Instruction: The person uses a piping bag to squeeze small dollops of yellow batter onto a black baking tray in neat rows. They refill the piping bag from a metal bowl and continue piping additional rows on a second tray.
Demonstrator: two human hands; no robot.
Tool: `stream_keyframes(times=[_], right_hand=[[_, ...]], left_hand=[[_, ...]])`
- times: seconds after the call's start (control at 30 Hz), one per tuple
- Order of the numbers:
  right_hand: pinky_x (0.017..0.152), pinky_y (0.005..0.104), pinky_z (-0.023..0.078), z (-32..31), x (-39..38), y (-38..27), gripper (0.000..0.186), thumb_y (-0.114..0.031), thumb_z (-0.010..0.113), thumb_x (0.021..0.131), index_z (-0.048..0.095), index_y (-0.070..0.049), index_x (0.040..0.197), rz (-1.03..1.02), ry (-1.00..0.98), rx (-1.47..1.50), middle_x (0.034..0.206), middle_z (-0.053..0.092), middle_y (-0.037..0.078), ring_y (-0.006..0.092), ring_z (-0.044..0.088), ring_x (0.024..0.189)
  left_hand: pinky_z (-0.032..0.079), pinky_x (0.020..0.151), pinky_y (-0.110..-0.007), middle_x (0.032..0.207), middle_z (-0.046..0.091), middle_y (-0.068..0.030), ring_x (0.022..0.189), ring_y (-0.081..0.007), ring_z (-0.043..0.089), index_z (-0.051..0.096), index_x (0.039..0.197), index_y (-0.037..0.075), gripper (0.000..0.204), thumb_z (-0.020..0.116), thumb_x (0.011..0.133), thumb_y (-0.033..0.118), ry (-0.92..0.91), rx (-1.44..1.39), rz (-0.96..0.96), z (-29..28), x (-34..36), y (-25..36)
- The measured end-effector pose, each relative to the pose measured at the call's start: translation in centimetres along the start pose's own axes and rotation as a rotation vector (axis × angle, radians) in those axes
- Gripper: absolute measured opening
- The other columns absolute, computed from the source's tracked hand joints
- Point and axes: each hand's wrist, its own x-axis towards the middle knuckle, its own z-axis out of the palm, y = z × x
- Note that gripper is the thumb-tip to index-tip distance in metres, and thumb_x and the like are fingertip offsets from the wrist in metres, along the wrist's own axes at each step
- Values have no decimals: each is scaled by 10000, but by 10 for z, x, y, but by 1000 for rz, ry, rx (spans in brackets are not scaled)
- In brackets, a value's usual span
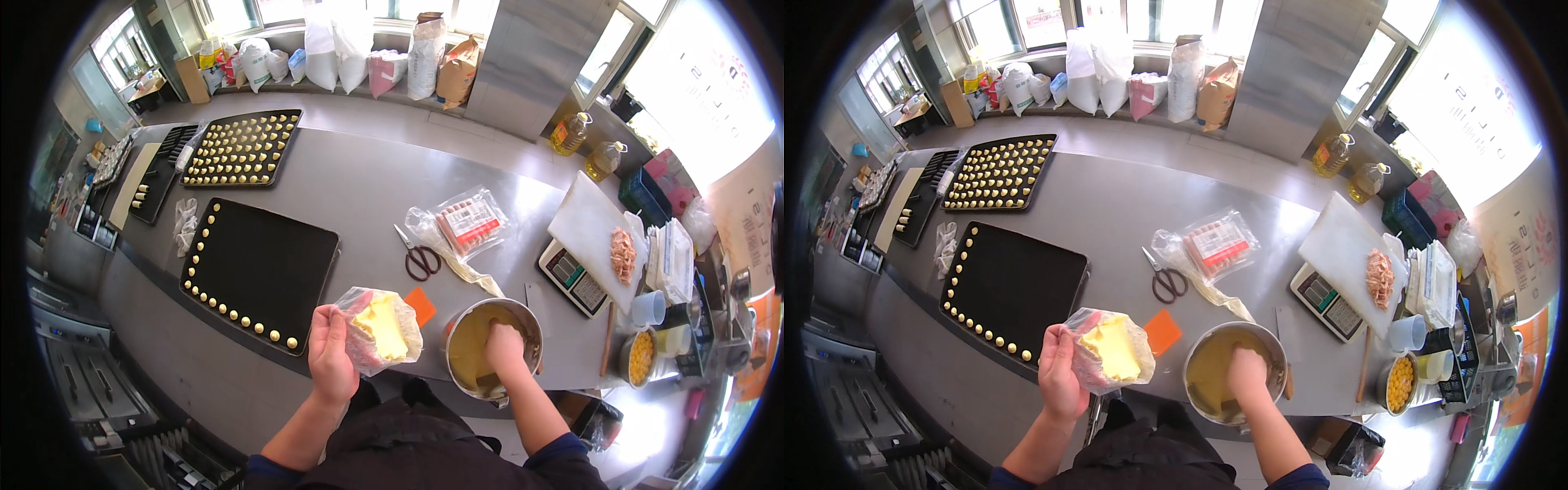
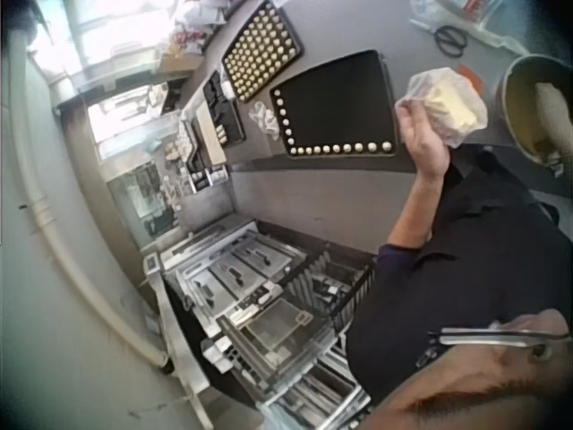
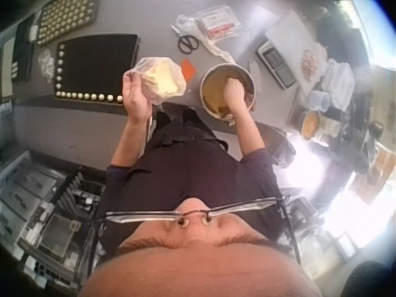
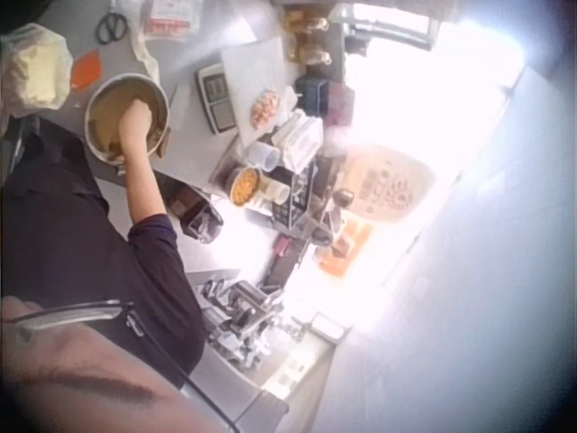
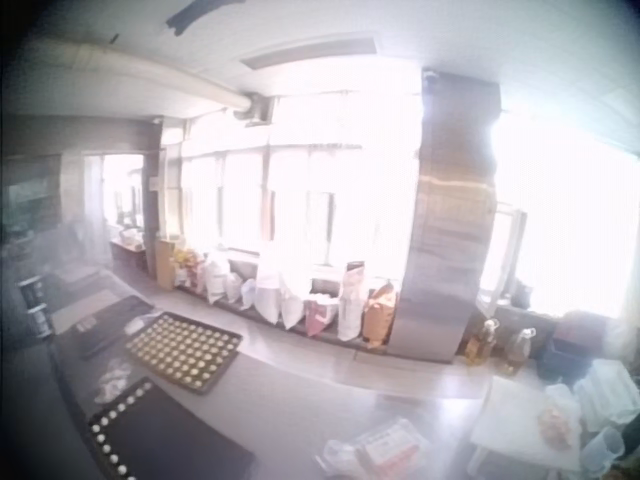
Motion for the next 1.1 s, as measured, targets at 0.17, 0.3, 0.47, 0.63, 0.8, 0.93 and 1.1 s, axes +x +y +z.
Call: stream_keyframes(times=[0.17,0.3,0.47,0.63,0.8,0.93,1.1], right_hand=[[813,484,624,-59,-20,-24,194,-180,655,1015,719,-18,1100,-74,135,69,1043,784,218,402,772,907],[867,447,615,-100,-45,-79,292,-182,605,1079,691,13,1278,-200,-43,1020,1166,775,167,323,768,1016],[1046,400,555,-89,-43,-155,394,-222,606,1111,618,18,1424,-13,-860,2012,1353,707,114,244,687,1253],[1091,384,522,-92,-36,-180,372,-208,658,1081,634,-12,1396,-225,-1150,2004,1371,694,103,218,671,1255],[970,350,531,-119,-27,-200,205,-150,684,1054,671,-23,1214,-490,-890,1782,1161,719,76,180,679,1084],[689,243,506,-160,-16,-216,117,-80,641,1046,590,-78,940,-427,-422,1721,871,664,18,107,634,744],[588,279,561,-189,-6,-229,177,3,602,1000,510,-57,862,-465,-310,1321,764,631,34,137,683,638]], left_hand=[[600,974,-347,1223,684,-92,1112,-158,711,500,1230,65,151,433,1193,195,-66,-68,-110,0,3,14],[622,982,-385,1260,694,-119,1143,-201,726,519,1233,60,147,435,1185,170,-125,-140,-178,-1,4,29],[625,981,-380,1240,699,-116,1138,-199,730,527,1246,57,159,441,1184,175,-142,-126,-187,-5,5,55],[627,975,-375,1226,721,-122,1127,-197,734,548,1223,56,166,470,1181,196,-140,-103,-202,-21,19,91],[643,846,-316,1178,750,-123,998,-164,748,582,1227,16,192,542,1156,189,-111,33,-174,-41,37,138],[617,770,-265,1124,742,-104,902,-130,719,635,1286,-36,234,640,1070,52,-205,304,-177,-63,29,176],[557,701,-299,892,633,-65,744,-141,639,788,1104,-13,254,652,909,-102,-115,1221,185,-78,48,194]])
